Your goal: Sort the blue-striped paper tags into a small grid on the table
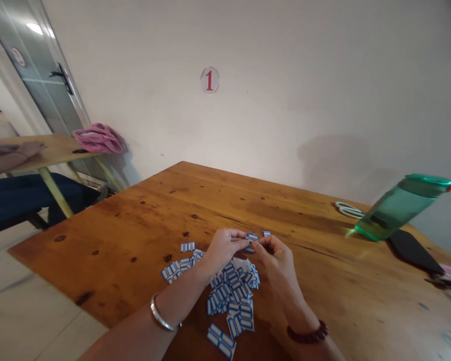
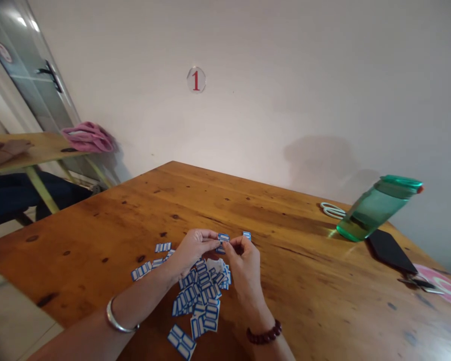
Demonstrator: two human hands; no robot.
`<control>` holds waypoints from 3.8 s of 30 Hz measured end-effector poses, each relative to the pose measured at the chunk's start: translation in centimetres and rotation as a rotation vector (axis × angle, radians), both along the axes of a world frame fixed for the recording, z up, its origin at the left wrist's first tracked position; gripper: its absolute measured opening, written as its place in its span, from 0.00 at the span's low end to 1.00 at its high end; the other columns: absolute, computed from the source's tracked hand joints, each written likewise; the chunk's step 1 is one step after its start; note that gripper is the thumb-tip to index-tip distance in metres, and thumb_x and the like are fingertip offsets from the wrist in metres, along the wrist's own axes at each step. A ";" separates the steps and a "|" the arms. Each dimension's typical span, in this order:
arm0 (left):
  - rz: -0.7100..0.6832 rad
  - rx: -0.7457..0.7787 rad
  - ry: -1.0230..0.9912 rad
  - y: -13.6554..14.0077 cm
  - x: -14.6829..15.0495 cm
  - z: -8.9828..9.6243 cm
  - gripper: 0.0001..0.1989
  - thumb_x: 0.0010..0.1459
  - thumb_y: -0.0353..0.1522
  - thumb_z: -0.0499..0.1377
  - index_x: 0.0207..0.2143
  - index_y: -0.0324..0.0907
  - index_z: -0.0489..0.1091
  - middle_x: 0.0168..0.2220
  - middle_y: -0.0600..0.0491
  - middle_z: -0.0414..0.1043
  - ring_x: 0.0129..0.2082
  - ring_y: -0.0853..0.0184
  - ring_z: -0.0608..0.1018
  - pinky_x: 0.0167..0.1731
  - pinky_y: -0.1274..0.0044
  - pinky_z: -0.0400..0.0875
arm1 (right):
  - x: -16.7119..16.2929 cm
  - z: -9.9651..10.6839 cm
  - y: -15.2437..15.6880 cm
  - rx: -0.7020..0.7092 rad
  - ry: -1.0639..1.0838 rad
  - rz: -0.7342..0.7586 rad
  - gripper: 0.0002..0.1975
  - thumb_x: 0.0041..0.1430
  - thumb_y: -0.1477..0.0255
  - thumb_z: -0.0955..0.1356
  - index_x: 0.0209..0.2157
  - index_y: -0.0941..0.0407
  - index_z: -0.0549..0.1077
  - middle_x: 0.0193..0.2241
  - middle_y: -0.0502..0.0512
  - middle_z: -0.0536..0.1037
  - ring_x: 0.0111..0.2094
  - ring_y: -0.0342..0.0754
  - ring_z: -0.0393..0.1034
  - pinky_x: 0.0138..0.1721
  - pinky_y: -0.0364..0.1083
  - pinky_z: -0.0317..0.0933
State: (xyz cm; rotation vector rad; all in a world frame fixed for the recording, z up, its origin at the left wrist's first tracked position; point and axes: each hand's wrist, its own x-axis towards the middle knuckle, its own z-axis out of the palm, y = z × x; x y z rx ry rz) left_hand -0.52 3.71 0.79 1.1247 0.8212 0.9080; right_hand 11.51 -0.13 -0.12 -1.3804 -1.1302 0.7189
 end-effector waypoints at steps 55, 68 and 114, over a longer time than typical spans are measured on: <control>0.263 -0.034 -0.158 1.7 -2.7 1.7 0.02 0.49 0.25 0.58 0.25 0.35 0.69 0.23 0.50 0.75 0.21 0.71 0.77 0.20 0.83 0.68 | -3.1 0.5 -3.5 -0.070 -0.885 0.716 0.18 0.54 0.79 0.59 0.44 0.53 0.71 0.35 0.55 0.71 0.37 0.47 0.64 0.39 0.44 0.57; 0.262 -0.041 -0.149 1.9 -2.7 1.7 0.01 0.49 0.26 0.58 0.27 0.35 0.69 0.26 0.49 0.76 0.21 0.70 0.77 0.19 0.83 0.67 | -3.7 0.8 -4.6 -0.048 -0.884 0.819 0.16 0.55 0.81 0.58 0.35 0.52 0.74 0.32 0.52 0.72 0.34 0.43 0.65 0.34 0.41 0.56; 0.159 -0.024 0.007 0.2 0.1 0.1 0.02 0.41 0.27 0.57 0.22 0.38 0.66 0.20 0.55 0.71 0.19 0.69 0.74 0.13 0.82 0.65 | -0.4 0.9 -1.4 0.082 -0.111 0.008 0.11 0.49 0.63 0.66 0.22 0.57 0.69 0.17 0.46 0.65 0.20 0.41 0.56 0.22 0.41 0.51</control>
